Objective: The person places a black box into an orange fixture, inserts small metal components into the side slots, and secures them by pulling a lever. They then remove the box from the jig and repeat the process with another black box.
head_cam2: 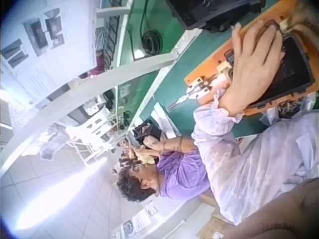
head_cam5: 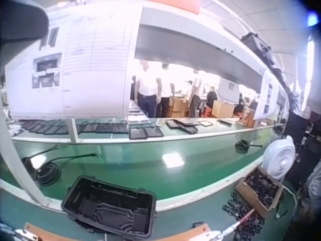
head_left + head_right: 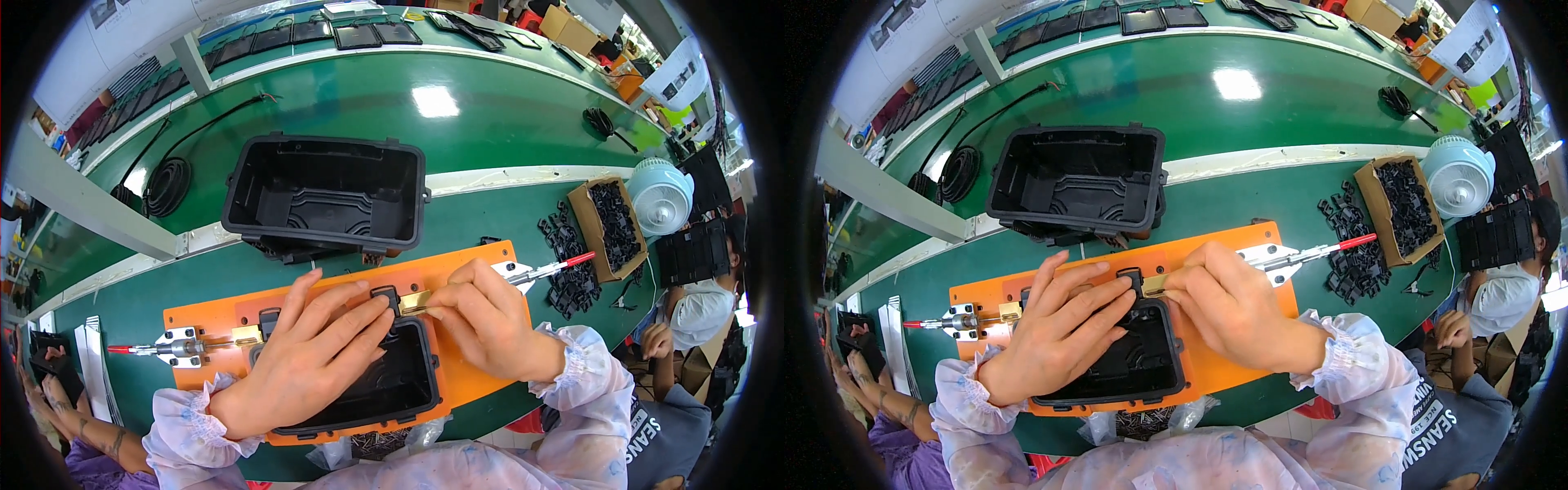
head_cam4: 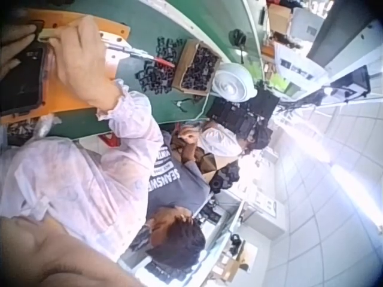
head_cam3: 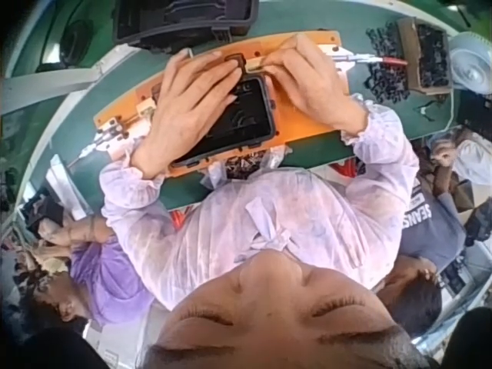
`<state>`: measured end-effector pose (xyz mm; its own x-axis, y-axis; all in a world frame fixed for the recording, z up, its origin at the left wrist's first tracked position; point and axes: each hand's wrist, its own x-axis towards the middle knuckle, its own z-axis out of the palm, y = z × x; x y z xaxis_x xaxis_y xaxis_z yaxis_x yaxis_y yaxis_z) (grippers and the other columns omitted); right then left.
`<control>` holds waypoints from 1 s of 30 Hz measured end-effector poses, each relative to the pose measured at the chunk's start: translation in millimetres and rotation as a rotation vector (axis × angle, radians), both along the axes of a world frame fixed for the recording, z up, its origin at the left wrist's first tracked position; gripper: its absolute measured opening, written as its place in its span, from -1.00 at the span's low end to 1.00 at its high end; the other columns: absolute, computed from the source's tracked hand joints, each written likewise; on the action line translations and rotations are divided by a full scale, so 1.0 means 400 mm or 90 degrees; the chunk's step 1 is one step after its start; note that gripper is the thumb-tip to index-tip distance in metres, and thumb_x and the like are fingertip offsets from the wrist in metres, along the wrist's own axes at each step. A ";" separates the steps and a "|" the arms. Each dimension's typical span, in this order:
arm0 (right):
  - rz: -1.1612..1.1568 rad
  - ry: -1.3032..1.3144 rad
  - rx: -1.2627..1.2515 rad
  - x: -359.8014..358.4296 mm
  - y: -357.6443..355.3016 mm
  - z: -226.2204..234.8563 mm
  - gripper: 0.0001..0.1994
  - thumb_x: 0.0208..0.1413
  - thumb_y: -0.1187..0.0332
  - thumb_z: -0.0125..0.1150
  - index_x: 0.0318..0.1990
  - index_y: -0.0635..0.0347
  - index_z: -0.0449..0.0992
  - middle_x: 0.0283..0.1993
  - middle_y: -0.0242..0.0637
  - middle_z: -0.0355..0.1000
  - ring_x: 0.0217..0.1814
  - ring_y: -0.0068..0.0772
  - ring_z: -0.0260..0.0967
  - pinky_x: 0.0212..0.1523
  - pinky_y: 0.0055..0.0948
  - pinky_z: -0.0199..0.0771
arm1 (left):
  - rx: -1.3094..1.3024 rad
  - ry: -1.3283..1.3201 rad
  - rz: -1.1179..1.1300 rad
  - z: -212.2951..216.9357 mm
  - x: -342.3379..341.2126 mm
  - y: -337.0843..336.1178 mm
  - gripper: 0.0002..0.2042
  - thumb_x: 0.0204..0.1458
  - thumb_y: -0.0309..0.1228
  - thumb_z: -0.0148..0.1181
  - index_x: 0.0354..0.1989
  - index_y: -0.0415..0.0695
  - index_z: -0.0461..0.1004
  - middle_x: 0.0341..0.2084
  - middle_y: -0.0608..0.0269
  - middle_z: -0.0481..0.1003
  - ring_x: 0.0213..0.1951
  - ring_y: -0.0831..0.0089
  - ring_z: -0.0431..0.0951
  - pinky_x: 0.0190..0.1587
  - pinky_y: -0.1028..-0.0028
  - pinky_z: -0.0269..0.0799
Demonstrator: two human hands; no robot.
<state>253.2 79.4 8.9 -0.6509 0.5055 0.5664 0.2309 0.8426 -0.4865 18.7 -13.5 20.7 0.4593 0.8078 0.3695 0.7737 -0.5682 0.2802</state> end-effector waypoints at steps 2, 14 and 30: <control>0.009 -0.026 0.003 0.008 0.006 0.011 -0.78 -0.09 0.63 0.41 -0.25 0.34 0.55 -0.32 -0.17 0.38 -0.38 -0.22 0.40 -0.46 -0.37 0.39 | -0.003 -0.005 0.000 -0.001 -0.001 -0.002 -0.58 -0.07 -0.40 0.42 0.02 -0.19 0.57 0.07 0.20 0.51 0.21 0.18 0.44 0.32 -0.14 0.18; 0.082 -0.298 0.070 -0.003 0.027 0.088 -0.84 0.03 0.55 0.33 -0.24 0.34 0.50 -0.30 -0.17 0.31 -0.35 -0.17 0.40 -0.42 -0.30 0.41 | -0.006 -0.002 0.004 0.001 -0.002 -0.001 -0.57 -0.07 -0.40 0.43 0.03 -0.18 0.57 0.09 0.17 0.49 0.23 0.18 0.41 0.32 -0.14 0.18; 0.024 -0.032 -0.054 0.006 0.005 0.019 -0.81 -0.02 0.63 0.40 -0.24 0.33 0.55 -0.30 -0.18 0.36 -0.33 -0.23 0.42 -0.41 -0.38 0.40 | -0.012 0.005 0.008 0.002 -0.002 -0.003 -0.57 -0.09 -0.41 0.43 0.02 -0.17 0.57 0.10 0.17 0.48 0.25 0.17 0.39 0.31 -0.15 0.18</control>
